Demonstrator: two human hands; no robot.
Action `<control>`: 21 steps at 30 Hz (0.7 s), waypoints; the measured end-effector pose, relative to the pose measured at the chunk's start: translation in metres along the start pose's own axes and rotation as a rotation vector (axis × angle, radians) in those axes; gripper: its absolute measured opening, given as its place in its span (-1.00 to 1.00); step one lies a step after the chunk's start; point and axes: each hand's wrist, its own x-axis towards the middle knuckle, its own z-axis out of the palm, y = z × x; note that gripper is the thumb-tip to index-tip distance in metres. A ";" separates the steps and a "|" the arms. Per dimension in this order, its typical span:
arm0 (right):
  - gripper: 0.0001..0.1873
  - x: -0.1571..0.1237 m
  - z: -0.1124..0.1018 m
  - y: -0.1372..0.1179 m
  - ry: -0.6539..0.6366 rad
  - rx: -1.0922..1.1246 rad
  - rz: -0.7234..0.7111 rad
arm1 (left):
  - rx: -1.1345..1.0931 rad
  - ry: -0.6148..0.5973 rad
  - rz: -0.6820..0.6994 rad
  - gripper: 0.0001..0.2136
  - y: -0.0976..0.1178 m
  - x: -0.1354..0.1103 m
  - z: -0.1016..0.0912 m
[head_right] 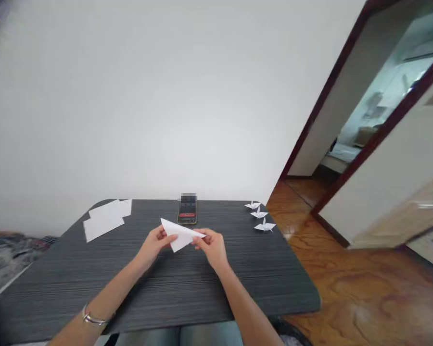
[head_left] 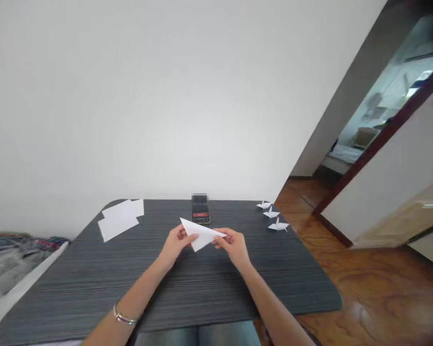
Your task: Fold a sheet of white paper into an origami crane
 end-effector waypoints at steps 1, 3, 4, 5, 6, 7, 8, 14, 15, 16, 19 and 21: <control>-0.76 0.001 0.000 0.000 0.000 0.005 0.002 | -0.012 0.003 0.008 -0.69 0.000 0.000 0.001; -0.75 0.002 0.000 -0.001 -0.001 0.011 0.007 | -0.039 0.013 0.023 -0.66 0.001 0.000 0.003; -0.75 0.002 0.000 -0.001 -0.004 0.014 0.009 | -0.055 0.019 0.031 -0.65 0.002 -0.001 0.004; -0.74 0.002 0.000 -0.001 -0.008 0.016 0.013 | -0.072 0.029 0.039 -0.63 0.004 -0.002 0.005; -0.74 0.002 0.001 -0.002 -0.011 0.017 0.017 | -0.091 0.038 0.047 -0.62 0.005 -0.002 0.006; -0.74 0.002 0.001 -0.002 -0.015 0.016 0.021 | -0.110 0.046 0.054 -0.61 0.007 -0.003 0.006; -0.74 0.002 0.001 -0.002 -0.016 0.016 0.026 | -0.130 0.053 0.061 -0.62 0.009 -0.004 0.007; -0.71 0.001 0.002 -0.004 -0.005 0.026 0.063 | -0.175 0.124 0.103 -0.65 0.013 -0.005 0.006; -0.70 0.001 0.002 -0.004 -0.004 0.028 0.067 | -0.172 0.133 0.103 -0.66 0.012 -0.004 0.006; -0.70 0.001 0.002 -0.004 -0.002 0.030 0.071 | -0.168 0.139 0.101 -0.66 0.012 -0.004 0.005; -0.69 0.002 0.000 -0.004 0.002 0.038 0.088 | -0.151 0.156 0.099 -0.66 0.010 -0.003 0.004; -0.69 0.003 -0.001 -0.002 0.006 0.044 0.104 | -0.140 0.164 0.098 -0.65 0.009 -0.002 0.004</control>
